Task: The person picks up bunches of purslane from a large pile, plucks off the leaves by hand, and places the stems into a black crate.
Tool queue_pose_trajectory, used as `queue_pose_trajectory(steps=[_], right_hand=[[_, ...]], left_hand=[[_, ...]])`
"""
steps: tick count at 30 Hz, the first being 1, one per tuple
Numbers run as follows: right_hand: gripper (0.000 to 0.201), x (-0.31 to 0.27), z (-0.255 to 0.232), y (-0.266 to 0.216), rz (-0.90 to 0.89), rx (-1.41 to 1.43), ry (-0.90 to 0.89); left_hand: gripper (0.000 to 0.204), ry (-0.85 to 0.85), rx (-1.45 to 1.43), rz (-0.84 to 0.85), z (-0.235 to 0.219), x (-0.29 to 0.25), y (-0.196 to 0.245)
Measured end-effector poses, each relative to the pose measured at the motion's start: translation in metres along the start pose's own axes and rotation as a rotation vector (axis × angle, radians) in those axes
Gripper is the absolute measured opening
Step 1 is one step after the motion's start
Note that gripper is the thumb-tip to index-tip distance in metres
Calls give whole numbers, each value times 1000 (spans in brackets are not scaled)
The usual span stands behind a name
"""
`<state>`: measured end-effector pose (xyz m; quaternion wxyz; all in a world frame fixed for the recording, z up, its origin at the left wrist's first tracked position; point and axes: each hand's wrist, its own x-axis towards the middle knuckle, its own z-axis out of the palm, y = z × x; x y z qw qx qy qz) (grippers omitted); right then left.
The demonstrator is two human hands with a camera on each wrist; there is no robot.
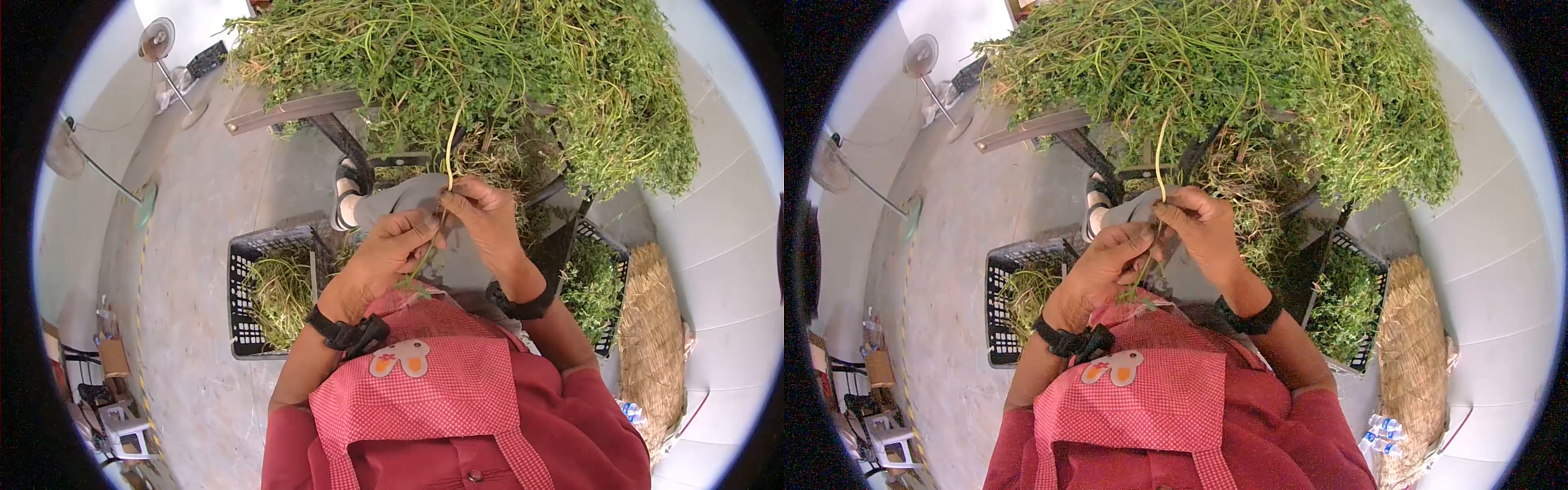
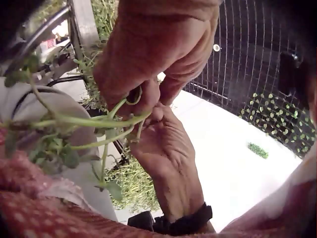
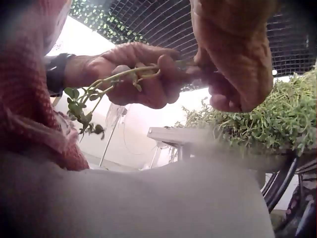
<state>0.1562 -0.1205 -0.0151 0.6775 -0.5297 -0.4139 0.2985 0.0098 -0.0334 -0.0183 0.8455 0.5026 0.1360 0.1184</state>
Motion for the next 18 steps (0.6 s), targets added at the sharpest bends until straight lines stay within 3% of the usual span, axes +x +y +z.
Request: queue_pose_trajectory(steps=[3,5,6,8,9,11,12,13,15,17,18], right_hand=[[13,-3,2,1,67,64,72],[11,-6,5,2,-439,-603,100],[12,-9,8,-4,-637,-681,65],[13,-20,10,-12,-628,-641,39],[13,-24,13,-16,-628,-590,-9],[17,-27,7,-35,-611,-646,118],[17,-30,0,-42,-571,-692,198],[20,-21,-13,-43,-570,-888,313],[26,5,-54,-42,-610,-1332,543],[29,15,-68,-43,-673,-1567,660],[32,9,-66,-48,-477,-1201,528]], left_hand=[[20,23,64,-71,2,-1,-4],[19,106,377,25,6,0,-9],[19,90,379,16,3,5,-14],[17,322,529,273,-7,11,-25],[17,323,530,271,-9,10,-20],[18,498,8,18,-16,8,0],[17,450,-231,-8,-27,8,1],[17,465,-233,-17,-29,6,2],[16,307,-606,105,-32,3,7],[16,257,-647,102,-37,4,12],[15,257,-615,133,-34,5,15]])
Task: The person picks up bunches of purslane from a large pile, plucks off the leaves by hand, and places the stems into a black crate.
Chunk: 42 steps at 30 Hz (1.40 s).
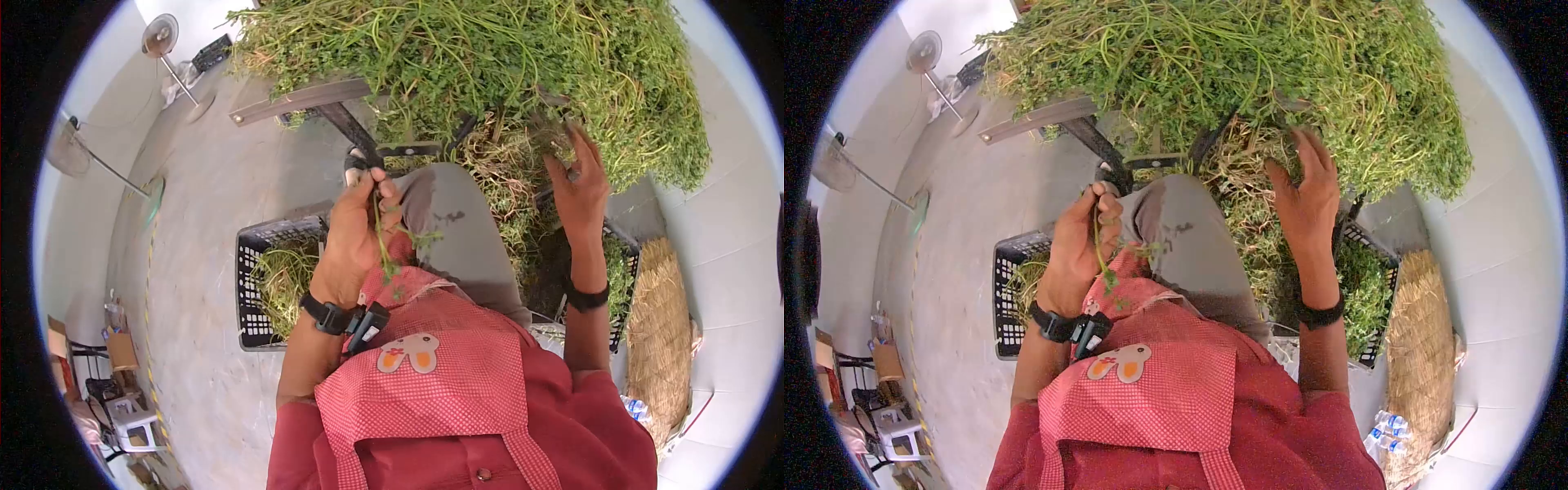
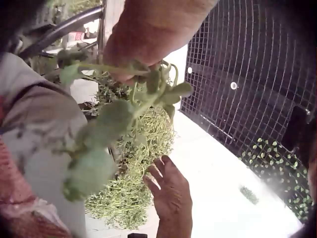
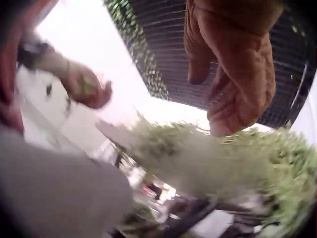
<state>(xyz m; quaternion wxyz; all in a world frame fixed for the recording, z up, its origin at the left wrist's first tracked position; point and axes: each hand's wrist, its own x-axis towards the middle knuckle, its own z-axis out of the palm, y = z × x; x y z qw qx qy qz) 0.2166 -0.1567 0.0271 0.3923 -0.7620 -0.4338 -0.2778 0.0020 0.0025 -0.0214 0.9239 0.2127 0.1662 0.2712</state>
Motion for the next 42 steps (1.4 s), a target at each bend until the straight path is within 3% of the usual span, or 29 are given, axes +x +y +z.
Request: queue_pose_trajectory(steps=[1,2,3,5,6,9,11,14,17,21,23,27,29,30,31,32,34,35,37,38,41,42], right_hand=[[35,-6,-5,-2,206,345,-174],[31,-16,2,-9,196,601,-223],[31,-20,3,-19,200,599,-218],[25,-26,4,-41,-4,687,-519],[25,-31,10,-47,-9,693,-518],[22,-42,26,-56,49,857,-501],[24,-43,27,-58,318,850,-776],[25,-40,26,-70,337,861,-816],[26,-49,41,-71,249,886,-704],[22,-47,35,-73,267,728,-775],[17,-52,42,-74,-3,514,-468],[16,-48,36,-71,46,581,-504],[17,-34,6,-55,344,1217,-1160],[18,-27,-8,-49,103,1331,-1337],[18,-26,-12,-53,99,1330,-1338],[16,-29,-16,-58,275,1380,-1297],[16,-33,-8,-55,538,1461,-1138],[16,-35,3,-50,534,1460,-1137],[19,-38,19,-47,700,1564,-1021],[19,-41,23,-47,707,1566,-1025],[22,-50,33,-60,633,1130,-1136],[23,-57,43,-61,436,1057,-1026]], left_hand=[[14,-6,28,19,1,-1,-1],[13,-2,39,15,-1,0,1],[13,-5,42,11,3,0,-1],[14,35,119,137,13,-3,-6],[14,36,121,144,14,-3,-9],[15,-99,131,187,12,-3,-16],[16,-162,163,220,11,0,-20],[19,-246,144,126,8,-1,-23],[19,-260,227,194,17,-3,-32],[20,-201,258,201,21,-7,-35],[19,-175,290,308,17,-2,-41],[18,-155,205,266,17,-2,-40],[20,53,130,211,14,-2,-32],[20,54,129,213,5,2,-29],[21,-35,125,278,-7,7,-24],[21,-123,123,342,-16,10,-23],[21,-75,110,301,-4,1,-27],[21,-27,92,260,3,-2,-28],[21,-66,80,237,6,-1,-26],[20,-100,72,204,5,-2,-26],[19,-144,77,192,4,-1,-29],[19,-144,78,188,4,-1,-31]])
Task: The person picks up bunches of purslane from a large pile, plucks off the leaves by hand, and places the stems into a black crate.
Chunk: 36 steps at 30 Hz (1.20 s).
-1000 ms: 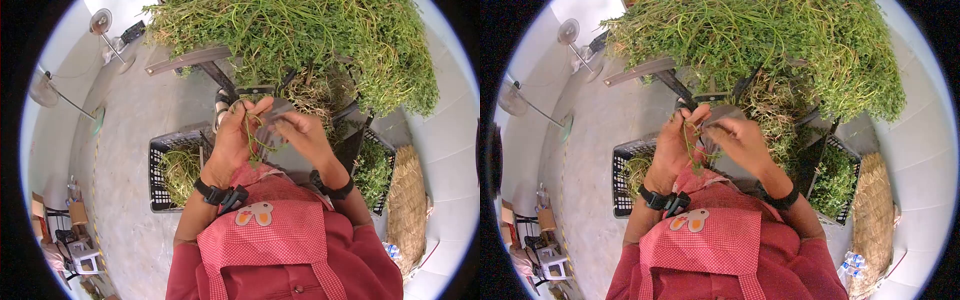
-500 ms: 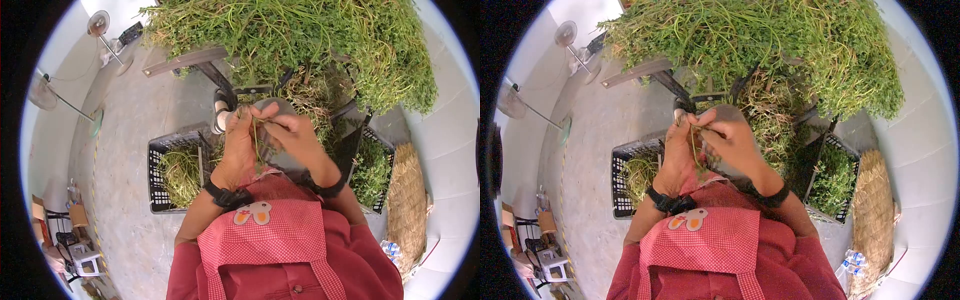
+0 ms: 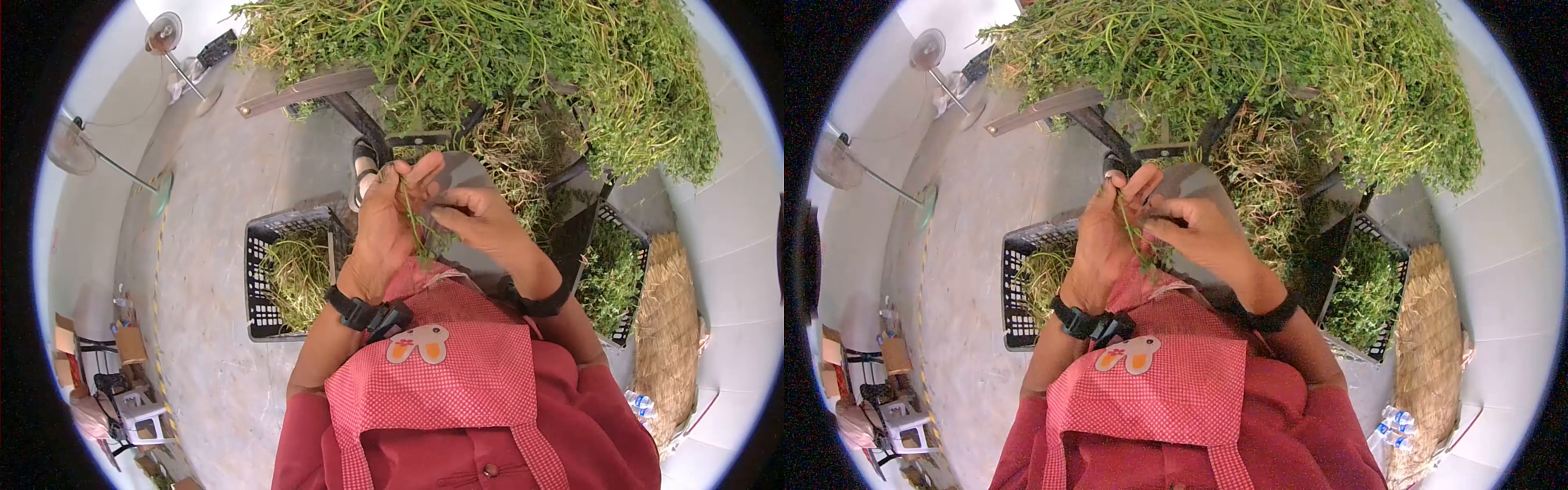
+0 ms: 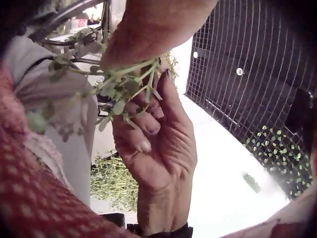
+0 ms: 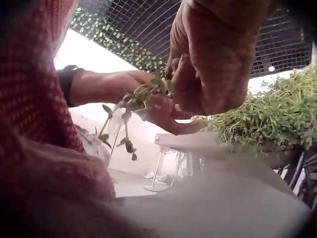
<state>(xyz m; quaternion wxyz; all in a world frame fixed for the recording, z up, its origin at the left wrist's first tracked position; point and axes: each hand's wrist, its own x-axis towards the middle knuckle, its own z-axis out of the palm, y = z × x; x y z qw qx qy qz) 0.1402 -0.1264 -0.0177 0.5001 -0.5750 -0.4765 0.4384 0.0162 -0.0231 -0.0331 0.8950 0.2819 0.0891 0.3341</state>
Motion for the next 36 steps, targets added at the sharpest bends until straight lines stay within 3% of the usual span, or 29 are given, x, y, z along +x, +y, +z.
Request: queue_pose_trajectory(steps=[1,4,8,10,11,13,14,15,17,18,21,23,24,26,29,33,35,36], right_hand=[[24,4,4,8,-163,-157,44],[23,6,13,17,-216,-172,107],[23,1,13,13,-132,-380,134],[21,6,16,27,-366,-493,459],[21,6,11,29,-364,-494,459],[17,7,-2,24,175,341,359],[14,4,-2,22,95,599,269],[14,1,-3,25,95,598,268],[11,-5,-5,31,114,984,195],[11,-8,-5,26,118,982,188],[8,-16,-13,14,198,1154,450],[7,-14,-25,28,-9,1197,98],[6,-17,-22,18,67,1128,203],[7,-13,-18,21,27,1086,181],[7,-7,-7,18,-5,964,223],[7,-4,-4,19,47,703,205],[11,-3,2,17,-90,90,365],[11,-5,2,17,-86,91,364]], left_hand=[[18,-11,-15,-19,-1,0,-2],[17,-26,-28,-25,-1,0,-3],[17,-60,19,22,-1,-1,-7],[18,-27,3,24,-2,-1,-9],[18,3,-10,29,-3,-1,-10],[18,84,-33,-26,5,-4,-5],[18,167,-54,-86,8,-6,-3],[18,167,-55,-85,7,-4,-5],[18,23,-191,-19,4,-1,-9],[18,27,-193,-12,0,0,-6],[17,-36,-320,-57,-17,0,6],[19,33,-385,-24,-24,2,11],[19,28,-385,-26,-22,2,14],[16,208,-112,-59,-13,-1,19],[18,186,93,-201,7,-10,15],[31,70,275,-213,17,-11,17],[37,27,549,-141,22,-10,19],[37,30,547,-143,24,-10,20]])
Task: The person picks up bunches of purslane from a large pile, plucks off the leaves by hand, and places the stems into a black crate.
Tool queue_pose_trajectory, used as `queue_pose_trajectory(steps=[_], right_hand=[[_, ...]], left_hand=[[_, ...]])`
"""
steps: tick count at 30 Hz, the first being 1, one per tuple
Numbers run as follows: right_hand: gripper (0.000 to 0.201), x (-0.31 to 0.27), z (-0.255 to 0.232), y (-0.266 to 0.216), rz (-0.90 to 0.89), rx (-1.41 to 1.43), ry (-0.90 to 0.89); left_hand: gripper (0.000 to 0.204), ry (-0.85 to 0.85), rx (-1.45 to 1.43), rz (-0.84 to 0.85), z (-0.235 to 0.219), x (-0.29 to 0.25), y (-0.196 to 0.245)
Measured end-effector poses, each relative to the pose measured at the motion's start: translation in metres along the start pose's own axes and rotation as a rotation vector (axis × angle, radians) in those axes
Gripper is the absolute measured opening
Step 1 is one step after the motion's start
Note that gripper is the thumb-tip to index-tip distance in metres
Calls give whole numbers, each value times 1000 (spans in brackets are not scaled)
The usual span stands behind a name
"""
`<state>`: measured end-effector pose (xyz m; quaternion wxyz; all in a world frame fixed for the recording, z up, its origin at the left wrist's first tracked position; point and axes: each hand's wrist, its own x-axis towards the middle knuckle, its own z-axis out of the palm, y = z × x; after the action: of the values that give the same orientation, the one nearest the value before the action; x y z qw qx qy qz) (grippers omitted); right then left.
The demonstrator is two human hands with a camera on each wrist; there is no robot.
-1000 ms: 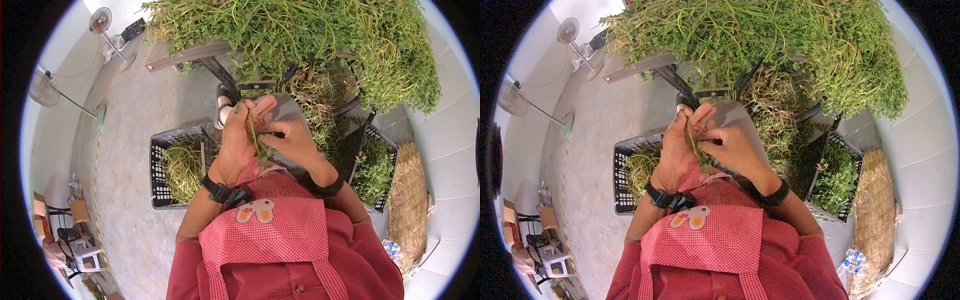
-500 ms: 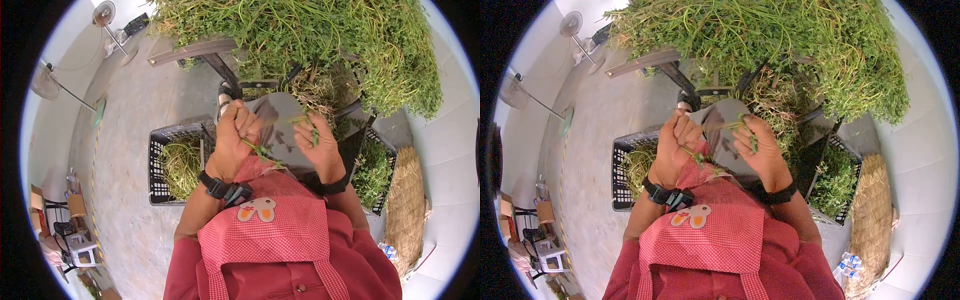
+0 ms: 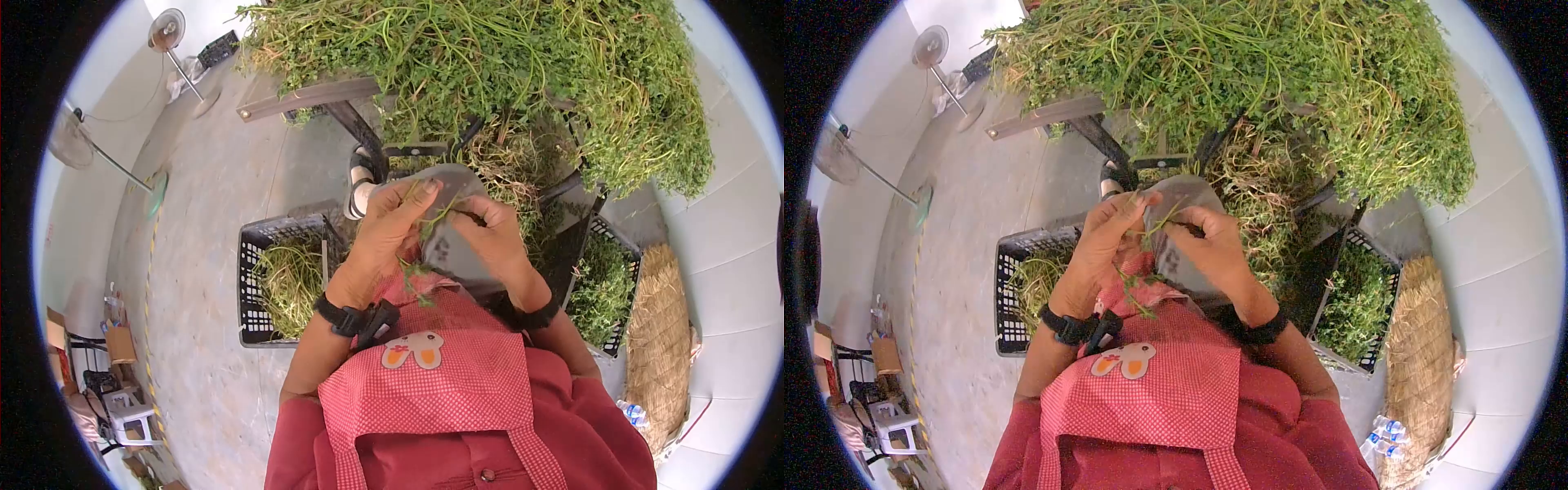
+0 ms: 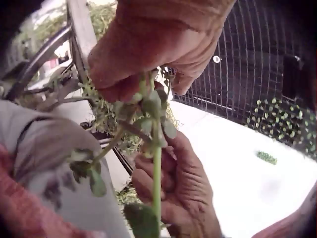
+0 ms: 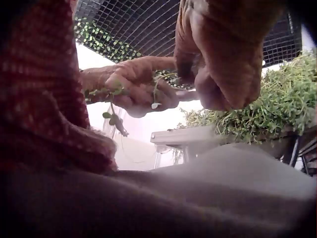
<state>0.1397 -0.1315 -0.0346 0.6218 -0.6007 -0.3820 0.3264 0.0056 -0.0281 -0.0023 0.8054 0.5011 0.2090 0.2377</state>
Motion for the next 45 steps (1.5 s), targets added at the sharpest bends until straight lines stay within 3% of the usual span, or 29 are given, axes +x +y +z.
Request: queue_pose_trajectory(steps=[2,3,5,6,8,11,13,15,18,20,21,22,23,24,25,26,28,32,35,37,41,43,45], right_hand=[[14,-2,-1,-4,-146,-187,-70],[14,-3,-3,-8,-145,-187,-71],[13,-7,-8,-16,-56,-296,-252],[13,-7,-8,-15,-58,-297,-252],[14,-7,-8,-11,-95,-297,-332],[18,-6,-11,-7,-108,-488,-350],[20,-5,-10,3,-182,-451,-311],[22,-5,-9,7,-246,-407,-275],[23,-4,-10,8,-251,-466,-307],[22,0,-10,11,-201,-715,-105],[22,6,-15,17,-192,-712,-108],[21,13,-22,26,-187,-694,-37],[22,16,-27,33,-182,-677,36],[22,13,-27,28,-23,-344,52],[22,15,-35,27,-18,-347,38],[18,16,-48,28,14,-93,-103],[11,14,-45,15,249,689,-272],[16,6,-29,-12,383,603,-221],[20,11,-27,-12,352,564,-250],[27,15,-27,-4,482,593,-354],[29,5,-19,-10,496,492,-460],[25,8,-20,-1,346,349,-612],[22,6,-20,-1,392,329,-557]], left_hand=[[36,31,147,19,1,1,3],[36,32,147,18,-3,4,2],[36,24,124,-154,-17,12,-3],[36,24,125,-152,-19,12,-4],[30,-196,180,-120,-23,11,-4],[24,-134,350,-144,-14,11,-11],[18,-153,266,-149,-7,9,-7],[18,-133,401,47,-8,11,-16],[18,-93,336,109,-2,6,-13],[19,-31,297,123,-2,0,-12],[19,-43,117,130,-6,-1,-11],[20,-52,-60,137,-10,-2,-10],[20,-51,-59,130,-12,-1,-6],[19,-19,-168,130,-14,1,-2],[19,22,-281,131,-17,2,1],[17,1,-406,101,-21,5,0],[17,27,-430,98,-25,6,-6],[19,68,-376,85,-17,6,-9],[20,75,-284,108,-14,5,-9],[20,94,-249,115,-13,5,-9],[21,107,-187,131,-11,6,-14],[21,132,-160,135,-13,5,-15],[23,99,-120,143,-13,5,-17]])
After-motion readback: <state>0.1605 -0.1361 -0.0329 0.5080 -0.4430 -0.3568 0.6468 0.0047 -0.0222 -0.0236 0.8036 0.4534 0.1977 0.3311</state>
